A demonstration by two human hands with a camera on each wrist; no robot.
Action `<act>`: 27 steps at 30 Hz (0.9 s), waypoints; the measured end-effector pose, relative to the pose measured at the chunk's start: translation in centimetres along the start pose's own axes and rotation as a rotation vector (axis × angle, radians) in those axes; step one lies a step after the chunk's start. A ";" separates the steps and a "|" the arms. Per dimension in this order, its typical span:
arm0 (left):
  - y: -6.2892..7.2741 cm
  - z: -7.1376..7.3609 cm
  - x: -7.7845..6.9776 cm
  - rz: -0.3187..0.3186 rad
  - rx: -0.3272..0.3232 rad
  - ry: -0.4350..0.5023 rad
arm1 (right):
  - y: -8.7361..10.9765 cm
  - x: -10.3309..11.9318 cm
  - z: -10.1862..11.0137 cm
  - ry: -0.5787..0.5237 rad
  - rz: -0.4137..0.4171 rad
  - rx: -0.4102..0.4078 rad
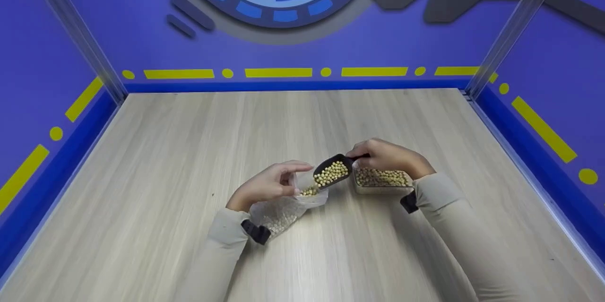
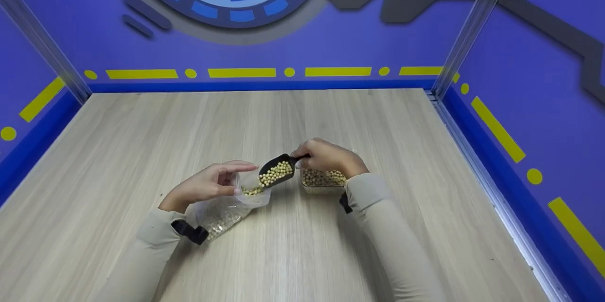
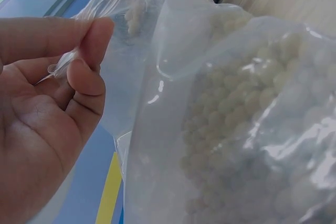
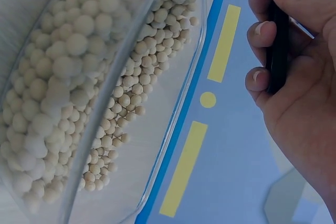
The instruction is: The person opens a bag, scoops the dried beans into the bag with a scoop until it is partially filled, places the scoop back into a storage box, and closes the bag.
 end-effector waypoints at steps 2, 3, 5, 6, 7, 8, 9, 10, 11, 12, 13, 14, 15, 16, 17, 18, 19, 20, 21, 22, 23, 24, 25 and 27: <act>0.0 0.0 -0.1 -0.002 -0.002 0.002 | 0.0 0.1 0.0 0.004 0.003 -0.002; 0.0 0.0 0.0 -0.001 -0.003 0.001 | -0.1 0.1 0.1 0.009 0.008 -0.004; 0.0 0.0 -0.1 -0.004 -0.002 0.000 | -0.1 0.1 0.1 0.015 0.008 -0.005; 0.0 -0.1 0.0 -0.005 0.000 -0.001 | -0.1 0.2 0.1 0.018 0.012 -0.006; 0.0 -0.1 -0.1 -0.006 0.001 -0.002 | -0.1 0.2 0.1 0.021 0.013 -0.007; 0.0 -0.1 -0.1 -0.007 0.003 -0.005 | -0.1 0.2 0.1 0.023 0.014 -0.006; 0.0 -0.1 -0.1 -0.006 0.005 -0.007 | -0.1 0.3 0.1 0.024 0.015 -0.005; 0.0 -0.1 -0.1 -0.007 0.007 -0.006 | -0.1 0.3 0.1 0.022 0.013 -0.003; 0.0 -0.1 -0.1 -0.008 0.008 -0.006 | -0.1 0.3 0.1 0.024 0.017 -0.002; 0.0 -0.1 -0.1 -0.008 0.010 -0.007 | -0.1 0.4 0.2 0.025 0.021 -0.001; 0.0 -0.1 -0.1 -0.008 0.012 -0.006 | -0.1 0.4 0.2 0.025 0.020 0.001; 0.0 -0.1 -0.1 -0.008 0.014 -0.005 | -0.1 0.4 0.2 0.024 0.018 0.004; 0.0 -0.1 -0.1 -0.008 0.014 -0.005 | -0.1 0.4 0.2 0.025 0.018 0.005; 0.0 -0.1 0.0 -0.008 0.015 -0.003 | -0.1 0.4 0.2 0.027 0.018 0.006; 0.0 -0.1 0.0 -0.008 0.016 -0.003 | -0.1 0.4 0.2 0.029 0.016 0.008; -0.1 -0.2 -0.1 -0.010 0.016 -0.003 | -0.1 0.5 0.2 0.030 0.013 0.009; -0.1 -0.2 -0.1 -0.010 0.016 -0.004 | -0.2 0.5 0.2 0.032 0.010 0.011; -0.1 -0.2 -0.1 -0.011 0.015 -0.007 | -0.2 0.5 0.3 0.038 0.015 0.010; -0.1 -0.2 -0.1 -0.012 0.016 -0.007 | -0.2 0.7 0.3 0.048 0.023 0.007; -0.1 -0.2 -0.1 -0.013 0.017 -0.006 | -0.2 0.7 0.3 0.055 0.027 0.005; -0.1 -0.2 -0.1 -0.015 0.018 -0.007 | -0.2 0.8 0.4 0.060 0.030 0.004; -0.1 -0.2 -0.1 -0.014 0.018 -0.010 | -0.2 0.9 0.4 0.064 0.035 0.002; -0.1 -0.2 -0.1 -0.012 0.018 -0.011 | -0.2 0.9 0.4 0.069 0.038 0.001; -0.1 -0.1 -0.1 -0.010 0.019 -0.011 | -0.2 0.9 0.5 0.074 0.037 0.000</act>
Point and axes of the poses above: each hand's wrist, its own y-axis away from the middle knuckle, its own z-axis out of the back of the hand, x = y × z, the point moved 8 cm from there along -y, towards the middle knuckle, and after that the axes turned 2 degrees about y, right-handed, at the moved point
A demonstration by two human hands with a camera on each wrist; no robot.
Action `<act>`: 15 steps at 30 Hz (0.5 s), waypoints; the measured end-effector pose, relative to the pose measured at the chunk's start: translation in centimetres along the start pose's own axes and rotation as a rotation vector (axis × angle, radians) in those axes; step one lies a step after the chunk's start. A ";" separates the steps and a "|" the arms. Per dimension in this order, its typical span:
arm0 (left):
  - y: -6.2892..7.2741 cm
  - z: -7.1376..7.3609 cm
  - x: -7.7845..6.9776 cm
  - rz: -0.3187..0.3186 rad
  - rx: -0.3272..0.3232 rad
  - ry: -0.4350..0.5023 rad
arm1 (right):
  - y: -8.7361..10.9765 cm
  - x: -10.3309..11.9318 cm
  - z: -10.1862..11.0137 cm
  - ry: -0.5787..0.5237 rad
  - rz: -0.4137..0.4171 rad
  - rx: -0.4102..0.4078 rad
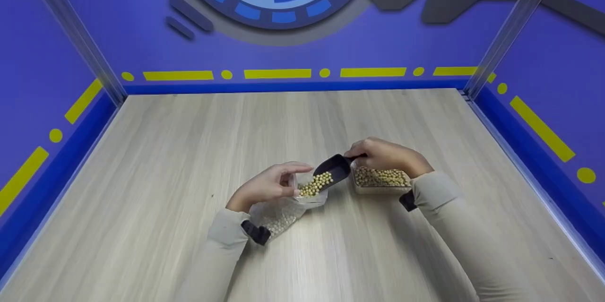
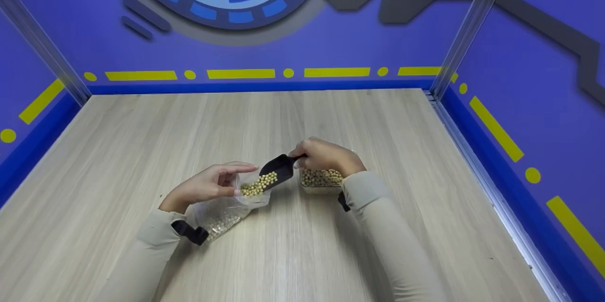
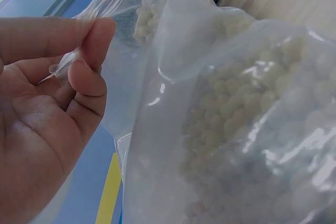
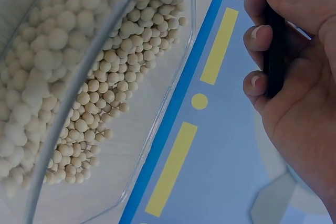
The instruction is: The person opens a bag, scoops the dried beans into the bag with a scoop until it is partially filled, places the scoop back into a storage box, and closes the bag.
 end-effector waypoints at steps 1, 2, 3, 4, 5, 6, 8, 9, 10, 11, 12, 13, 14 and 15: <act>0.0 0.0 0.0 0.001 -0.001 0.000 | 0.0 0.0 0.0 -0.003 -0.006 0.003; 0.0 0.0 0.0 0.001 -0.001 -0.002 | 0.0 0.0 0.0 -0.004 -0.008 0.004; 0.0 0.0 0.1 0.002 -0.001 -0.003 | 0.0 0.0 0.0 -0.004 -0.013 0.005; 0.0 0.0 0.1 0.001 0.000 -0.002 | 0.0 0.0 0.0 -0.003 -0.015 0.006; 0.0 0.0 0.1 0.000 0.001 -0.002 | 0.0 0.1 0.0 -0.003 -0.017 0.007; 0.0 0.0 0.1 -0.001 0.001 -0.003 | 0.0 0.1 0.0 -0.003 -0.018 0.008; 0.0 0.0 0.1 -0.001 0.002 -0.007 | 0.0 0.2 0.1 -0.001 -0.019 0.010; 0.0 0.0 0.1 0.000 0.003 -0.008 | 0.0 0.2 0.1 0.000 -0.021 0.010; 0.0 0.0 0.1 0.000 0.004 -0.011 | -0.1 0.2 0.1 0.001 -0.022 0.011; 0.0 0.0 0.1 0.002 0.004 -0.013 | -0.1 0.2 0.1 0.001 -0.021 0.013; 0.0 0.0 0.1 0.003 0.005 -0.013 | -0.1 0.2 0.1 0.003 -0.022 0.014; 0.0 0.0 0.1 0.003 0.008 -0.010 | -0.1 0.2 0.1 0.003 -0.019 0.016; 0.0 0.0 0.1 0.005 0.009 -0.005 | -0.1 0.2 0.1 0.004 -0.016 0.017; 0.0 0.0 0.1 0.008 0.011 0.001 | -0.2 0.3 0.1 0.006 -0.012 0.017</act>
Point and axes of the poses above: each hand's wrist, its own y-axis away from the middle knuckle, its own z-axis out of the back of the hand, x = y × z, the point moved 8 cm from there along -y, towards the middle knuckle, and after that the axes turned 2 degrees about y, right-handed, at the moved point
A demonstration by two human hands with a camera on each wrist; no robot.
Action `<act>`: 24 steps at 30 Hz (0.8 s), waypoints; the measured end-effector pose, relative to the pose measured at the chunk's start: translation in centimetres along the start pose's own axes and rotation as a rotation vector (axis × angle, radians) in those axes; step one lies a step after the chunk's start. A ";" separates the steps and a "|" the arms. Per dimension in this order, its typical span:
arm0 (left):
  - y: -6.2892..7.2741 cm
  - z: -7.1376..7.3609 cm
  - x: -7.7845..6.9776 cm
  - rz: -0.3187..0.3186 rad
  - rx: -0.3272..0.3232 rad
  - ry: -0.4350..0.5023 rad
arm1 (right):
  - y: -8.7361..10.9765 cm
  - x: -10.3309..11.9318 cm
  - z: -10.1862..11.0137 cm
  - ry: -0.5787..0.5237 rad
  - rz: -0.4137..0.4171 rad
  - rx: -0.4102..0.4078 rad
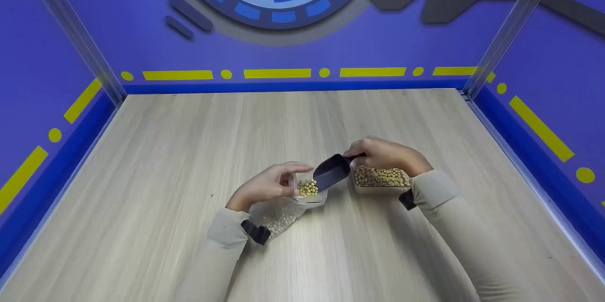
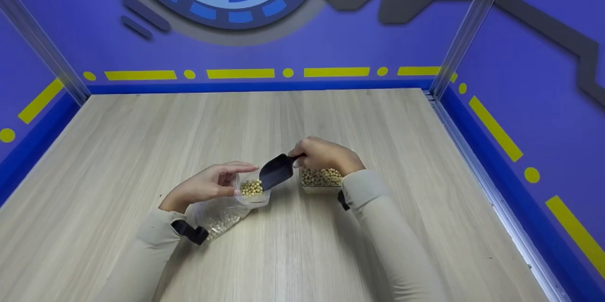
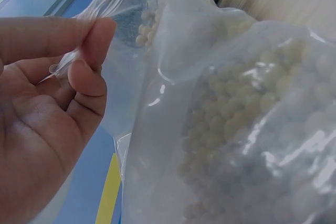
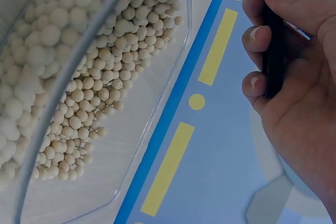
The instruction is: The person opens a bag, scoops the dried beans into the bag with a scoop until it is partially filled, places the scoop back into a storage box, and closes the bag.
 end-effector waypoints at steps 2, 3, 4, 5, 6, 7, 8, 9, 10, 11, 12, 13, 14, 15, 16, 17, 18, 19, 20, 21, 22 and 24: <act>0.0 0.0 0.0 0.004 0.001 0.012 | -0.1 0.0 0.0 0.003 0.001 0.003; 0.0 0.0 0.0 0.004 -0.001 0.016 | -0.1 0.0 0.0 0.004 -0.002 0.005; 0.0 0.0 0.0 0.005 -0.001 0.023 | -0.1 0.0 0.0 0.004 -0.004 0.006; 0.0 0.0 0.0 0.006 -0.004 0.027 | -0.1 0.0 0.0 0.005 -0.012 0.009; 0.0 0.0 0.0 0.007 -0.005 0.031 | -0.2 -0.1 0.0 0.003 -0.021 0.012; 0.0 0.0 0.0 0.006 -0.006 0.032 | -0.2 -0.1 0.0 0.000 -0.031 0.013; 0.0 0.0 -0.1 0.003 -0.007 0.034 | -0.1 -0.1 0.0 0.000 -0.039 0.014; 0.0 0.0 -0.1 0.001 -0.007 0.039 | -0.1 -0.1 0.1 0.000 -0.041 0.014; 0.0 0.0 -0.1 0.001 -0.005 0.046 | -0.1 -0.1 0.1 0.000 -0.043 0.013; 0.0 0.1 -0.2 0.000 -0.005 0.049 | 0.0 -0.1 0.1 -0.002 -0.046 0.013; 0.1 0.1 -0.2 -0.002 -0.005 0.048 | 0.0 -0.1 0.2 -0.005 -0.045 0.011; 0.0 0.1 -0.3 -0.006 -0.008 0.043 | 0.0 -0.1 0.2 -0.007 -0.045 0.008; 0.0 0.2 -0.3 -0.009 -0.009 0.042 | 0.0 0.0 0.3 -0.007 -0.041 0.006; 0.1 0.2 -0.4 -0.010 -0.011 0.038 | 0.1 0.0 0.3 -0.010 -0.035 0.004; 0.1 0.3 -0.4 -0.012 -0.012 0.032 | 0.1 0.0 0.4 -0.012 -0.032 0.001; 0.1 0.3 -0.5 -0.017 -0.013 0.028 | 0.1 0.0 0.5 -0.017 -0.031 -0.002; 0.1 0.4 -0.6 -0.019 -0.013 0.025 | 0.2 0.0 0.5 -0.019 -0.028 -0.005; 0.1 0.4 -0.6 -0.022 -0.010 0.026 | 0.2 0.0 0.6 -0.019 -0.028 -0.007; 0.1 0.4 -0.7 -0.022 -0.006 0.027 | 0.2 0.0 0.6 -0.018 -0.027 -0.009; 0.1 0.5 -0.8 -0.021 -0.003 0.026 | 0.2 0.0 0.7 -0.017 -0.029 -0.011; 0.1 0.5 -0.8 -0.021 0.002 0.025 | 0.2 0.0 0.7 -0.017 -0.031 -0.012; 0.1 0.6 -1.0 -0.018 0.006 0.019 | 0.2 0.0 0.8 -0.016 -0.034 -0.014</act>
Point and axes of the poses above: each hand's wrist, its own y-axis away from the middle knuckle, its own z-axis out of the back of the hand, x = y × z, the point moved 8 cm from there along -y, towards the middle knuckle, and after that the axes turned 2 degrees about y, right-handed, at the moved point
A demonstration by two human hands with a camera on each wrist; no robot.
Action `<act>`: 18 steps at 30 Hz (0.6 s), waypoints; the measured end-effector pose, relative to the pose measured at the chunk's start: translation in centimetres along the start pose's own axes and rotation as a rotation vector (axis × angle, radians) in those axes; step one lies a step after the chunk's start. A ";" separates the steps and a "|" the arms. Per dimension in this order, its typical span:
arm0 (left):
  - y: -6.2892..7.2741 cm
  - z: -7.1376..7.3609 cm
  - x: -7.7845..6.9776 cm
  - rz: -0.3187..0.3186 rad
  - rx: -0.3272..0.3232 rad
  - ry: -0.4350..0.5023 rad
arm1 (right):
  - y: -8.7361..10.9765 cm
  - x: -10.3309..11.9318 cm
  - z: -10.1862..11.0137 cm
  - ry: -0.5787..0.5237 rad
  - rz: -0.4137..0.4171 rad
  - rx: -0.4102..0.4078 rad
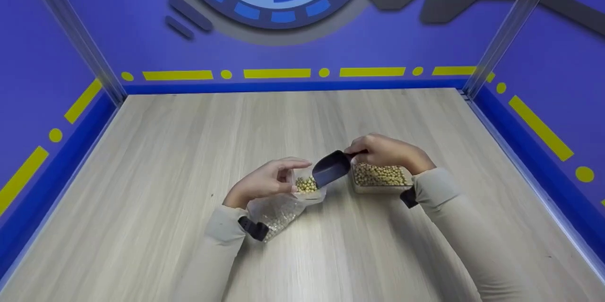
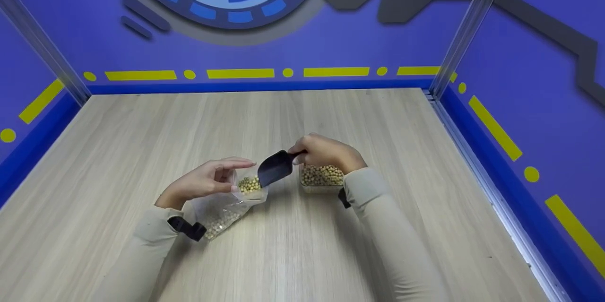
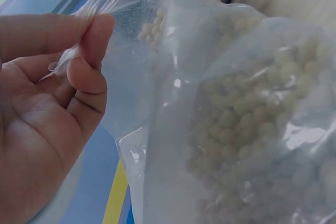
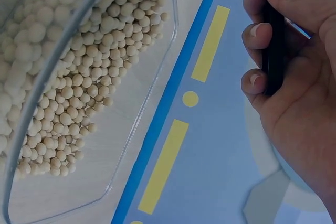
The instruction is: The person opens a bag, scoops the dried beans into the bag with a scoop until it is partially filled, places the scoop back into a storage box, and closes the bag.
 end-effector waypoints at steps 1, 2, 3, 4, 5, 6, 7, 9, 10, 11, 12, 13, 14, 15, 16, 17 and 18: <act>0.0 0.0 -0.1 0.000 0.004 0.000 | 0.0 0.0 0.0 -0.001 0.000 -0.001; 0.0 0.1 -0.1 0.002 0.007 -0.002 | 0.0 0.0 0.1 -0.001 0.001 -0.001; 0.0 0.1 -0.2 0.003 0.009 -0.002 | 0.0 0.0 0.1 -0.004 0.003 -0.001; 0.0 0.2 -0.3 0.004 0.010 -0.003 | 0.1 0.1 0.1 -0.007 0.005 -0.002; 0.0 0.3 -0.3 0.005 0.010 -0.001 | 0.1 0.1 0.2 -0.009 0.007 -0.002; 0.0 0.3 -0.4 0.005 0.012 0.002 | 0.1 0.2 0.2 -0.010 0.011 -0.002; 0.0 0.3 -0.4 0.005 0.015 0.004 | 0.1 0.2 0.2 -0.014 0.013 -0.002; 0.0 0.4 -0.4 0.008 0.015 0.007 | 0.1 0.2 0.2 -0.020 0.021 -0.003; 0.0 0.5 -0.5 0.010 0.015 0.011 | 0.2 0.2 0.2 -0.024 0.023 -0.004; 0.0 0.5 -0.4 0.013 0.014 0.015 | 0.2 0.1 0.3 -0.030 0.024 -0.005; 0.1 0.6 -0.4 0.015 0.013 0.024 | 0.3 0.1 0.3 -0.036 0.025 -0.008; 0.1 0.6 -0.4 0.017 0.010 0.031 | 0.3 0.0 0.4 -0.044 0.025 -0.014; 0.1 0.7 -0.4 0.019 0.008 0.041 | 0.4 -0.1 0.5 -0.053 0.027 -0.021; 0.1 0.8 -0.3 0.022 0.005 0.052 | 0.5 -0.2 0.7 -0.062 0.025 -0.028; 0.1 0.8 -0.3 0.025 0.003 0.063 | 0.6 -0.4 0.8 -0.071 0.023 -0.035; 0.2 0.9 -0.2 0.028 0.001 0.078 | 0.7 -0.5 0.9 -0.082 0.022 -0.043; 0.2 1.0 -0.1 0.026 -0.004 0.082 | 0.9 -0.7 1.0 -0.089 0.026 -0.052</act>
Point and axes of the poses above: each hand's wrist, its own y-axis away from the middle knuckle, its own z-axis out of the back of the hand, x = y × z, the point moved 8 cm from there along -y, towards the middle knuckle, and after that the axes turned 2 degrees about y, right-handed, at the moved point
